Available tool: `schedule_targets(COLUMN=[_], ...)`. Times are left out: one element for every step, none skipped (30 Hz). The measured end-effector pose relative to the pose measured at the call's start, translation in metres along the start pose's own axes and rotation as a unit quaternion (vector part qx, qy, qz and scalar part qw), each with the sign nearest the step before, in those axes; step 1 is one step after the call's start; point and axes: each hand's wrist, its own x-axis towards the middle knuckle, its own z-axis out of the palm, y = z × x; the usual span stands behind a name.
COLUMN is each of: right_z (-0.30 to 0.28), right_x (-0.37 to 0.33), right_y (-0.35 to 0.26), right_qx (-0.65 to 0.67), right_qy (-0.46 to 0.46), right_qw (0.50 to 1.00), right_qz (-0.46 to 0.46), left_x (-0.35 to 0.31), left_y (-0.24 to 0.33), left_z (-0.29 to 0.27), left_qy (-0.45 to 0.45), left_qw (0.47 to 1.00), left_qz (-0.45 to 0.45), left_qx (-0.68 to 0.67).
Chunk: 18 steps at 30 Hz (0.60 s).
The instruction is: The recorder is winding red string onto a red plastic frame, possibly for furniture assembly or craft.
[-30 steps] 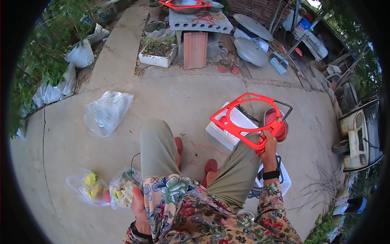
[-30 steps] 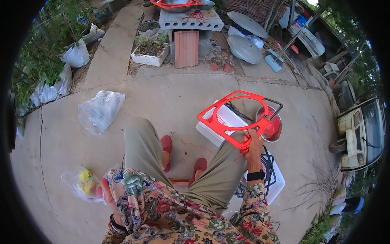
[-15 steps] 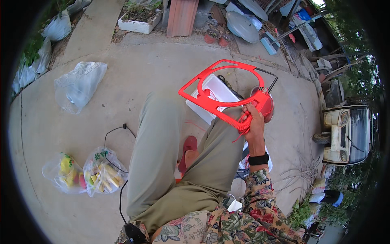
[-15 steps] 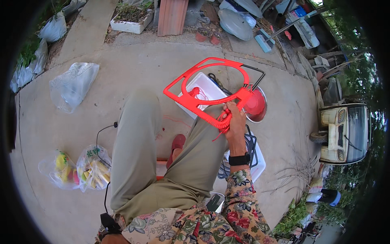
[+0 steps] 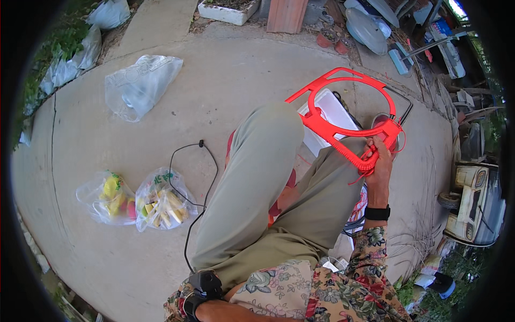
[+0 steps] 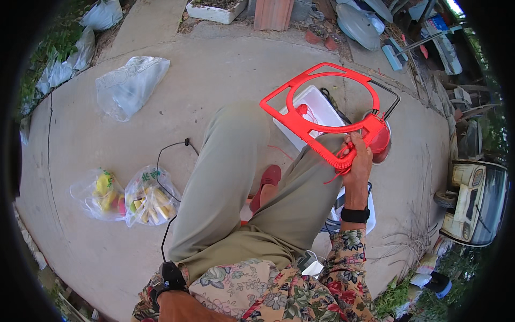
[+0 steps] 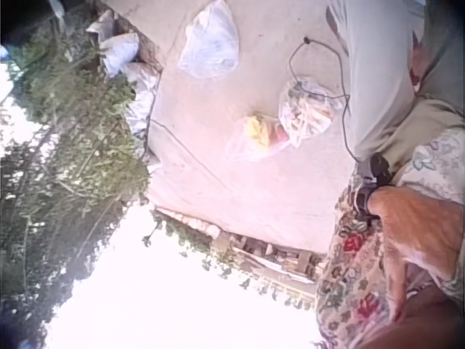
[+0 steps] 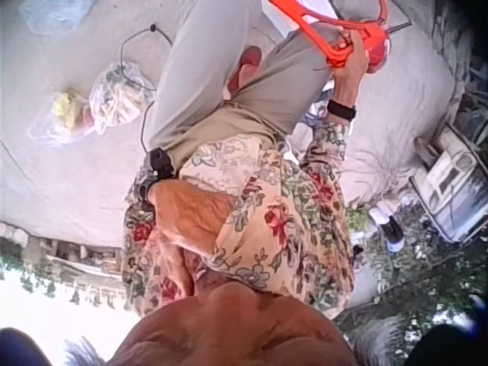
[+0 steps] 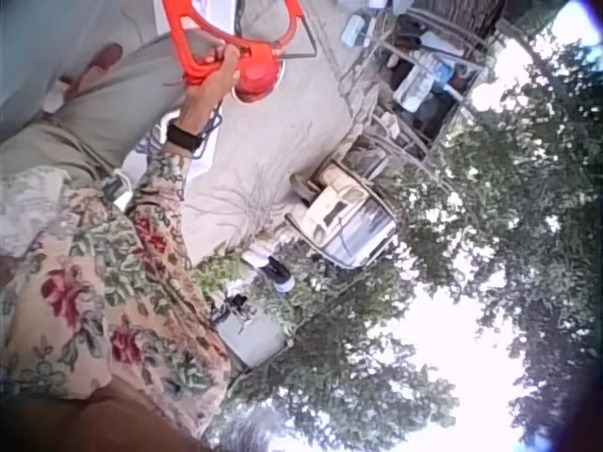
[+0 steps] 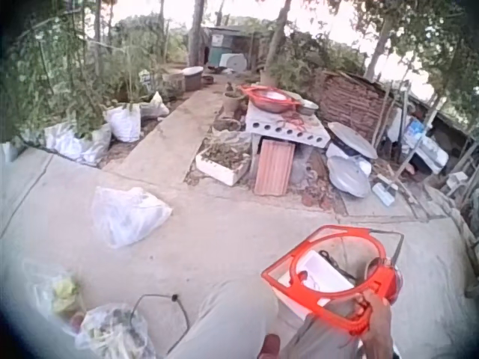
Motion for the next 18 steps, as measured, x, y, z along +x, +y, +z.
schedule_targets(right_z=[0.002,0.004,0.005,0.002,-0.001,-0.004,-0.004,-0.003,-0.002,-0.002,0.0,0.003,0.007,0.007,0.004,0.003,0.002,0.002], right_x=[-0.001,0.0,0.003,0.004,0.005,0.002,0.002,0.002,0.003,0.003,0.004,0.006,0.005,0.005,0.004,0.004,0.004,0.007], right_y=[0.0,0.003,0.006,0.002,-0.001,-0.002,-0.002,-0.002,-0.004,-0.002,0.001,0.006,0.008,0.008,0.007,0.007,0.006,0.004], right_qx=[-0.009,-0.011,-0.013,-0.019,-0.026,-0.005,-0.004,0.002,0.006,0.017,0.014,0.014,0.015,0.019,0.017,0.022,0.027,0.033], right_qy=[0.005,0.007,0.008,0.006,-0.002,-0.011,-0.011,-0.019,-0.026,-0.024,-0.02,-0.013,-0.005,-0.005,-0.002,-0.008,-0.015,-0.004], right_qw=[1.0,1.0,1.0,1.0,1.0,1.0,1.0,1.0,1.0,1.0,1.0,1.0,1.0,1.0,1.0,1.0,1.0,0.999], right_qz=[0.002,0.009,0.016,0.009,-0.001,0.008,0.009,0.004,-0.003,0.004,0.0,0.009,0.018,0.018,0.012,0.008,0.004,0.013], left_x=[-0.003,-0.008,-0.012,-0.013,-0.016,-0.02,-0.021,-0.023,-0.024,-0.025,-0.024,-0.027,-0.027,-0.026,-0.026,-0.026,-0.026,-0.024], left_y=[0.003,0.008,0.013,0.019,0.02,0.023,0.024,0.027,0.029,0.031,0.034,0.035,0.04,0.042,0.042,0.041,0.043,0.044], left_z=[0.001,0.003,0.006,0.01,0.012,0.013,0.017,0.018,0.019,0.019,0.016,0.015,0.014,0.015,0.015,0.015,0.015,0.015], left_qy=[-0.002,-0.004,-0.008,-0.02,-0.029,-0.038,-0.051,-0.058,-0.064,-0.072,-0.073,-0.074,-0.079,-0.088,-0.094,-0.1,-0.106,-0.113], left_qw=[1.0,1.0,0.999,0.998,0.996,0.995,0.992,0.991,0.99,0.989,0.989,0.989,0.989,0.987,0.986,0.986,0.985,0.984], left_qz=[0.012,0.025,0.044,0.058,0.075,0.087,0.099,0.108,0.115,0.121,0.122,0.12,0.121,0.126,0.127,0.129,0.13,0.133], left_qx=[-0.003,-0.006,-0.01,-0.021,-0.031,-0.04,-0.051,-0.053,-0.052,-0.052,-0.047,-0.044,-0.04,-0.04,-0.045,-0.046,-0.047,-0.046])
